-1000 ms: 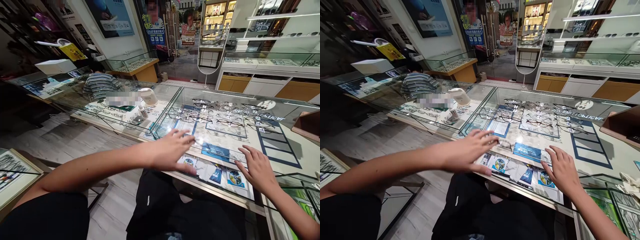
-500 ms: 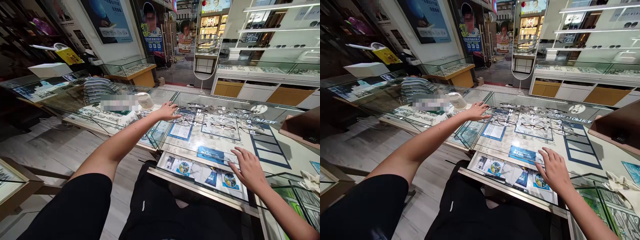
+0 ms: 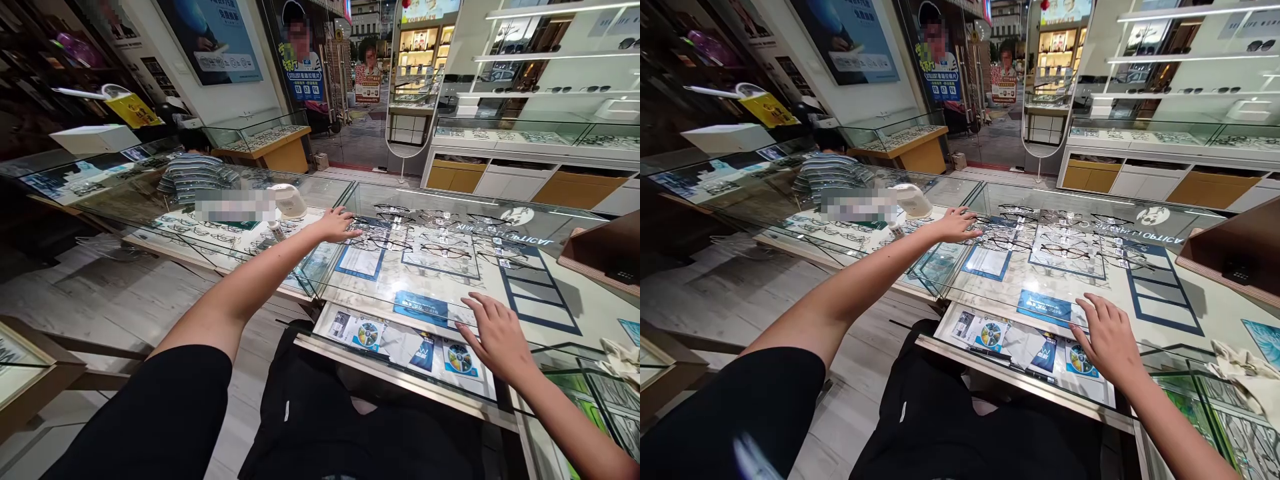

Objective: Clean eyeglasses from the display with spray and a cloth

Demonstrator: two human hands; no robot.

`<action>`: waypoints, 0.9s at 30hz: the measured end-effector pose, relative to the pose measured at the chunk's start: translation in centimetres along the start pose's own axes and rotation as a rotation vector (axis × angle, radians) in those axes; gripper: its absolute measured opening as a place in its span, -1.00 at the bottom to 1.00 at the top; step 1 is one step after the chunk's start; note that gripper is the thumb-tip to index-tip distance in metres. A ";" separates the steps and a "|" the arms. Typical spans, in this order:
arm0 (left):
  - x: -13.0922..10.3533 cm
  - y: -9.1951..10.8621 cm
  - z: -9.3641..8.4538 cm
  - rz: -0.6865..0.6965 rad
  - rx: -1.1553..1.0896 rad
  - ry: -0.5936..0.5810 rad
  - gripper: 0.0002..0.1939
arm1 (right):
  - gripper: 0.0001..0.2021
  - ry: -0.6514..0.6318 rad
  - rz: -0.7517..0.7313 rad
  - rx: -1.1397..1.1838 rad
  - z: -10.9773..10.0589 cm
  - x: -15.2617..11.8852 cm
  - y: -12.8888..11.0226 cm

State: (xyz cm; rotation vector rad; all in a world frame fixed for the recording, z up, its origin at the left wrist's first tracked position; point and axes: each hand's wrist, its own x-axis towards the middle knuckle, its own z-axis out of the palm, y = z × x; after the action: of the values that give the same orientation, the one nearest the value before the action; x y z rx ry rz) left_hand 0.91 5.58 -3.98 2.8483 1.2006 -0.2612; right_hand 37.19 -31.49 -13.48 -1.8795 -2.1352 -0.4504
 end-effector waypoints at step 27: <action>-11.8 12.5 7.7 0.469 -0.528 -0.578 -0.58 | -0.59 -0.098 0.014 0.039 -0.8 0.6 0.4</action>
State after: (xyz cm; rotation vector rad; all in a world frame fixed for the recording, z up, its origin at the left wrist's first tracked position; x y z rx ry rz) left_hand 0.65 -12.26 -9.93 2.2561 0.3974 -0.5846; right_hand 37.52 -31.21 -12.53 -1.9305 -2.1745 -0.3173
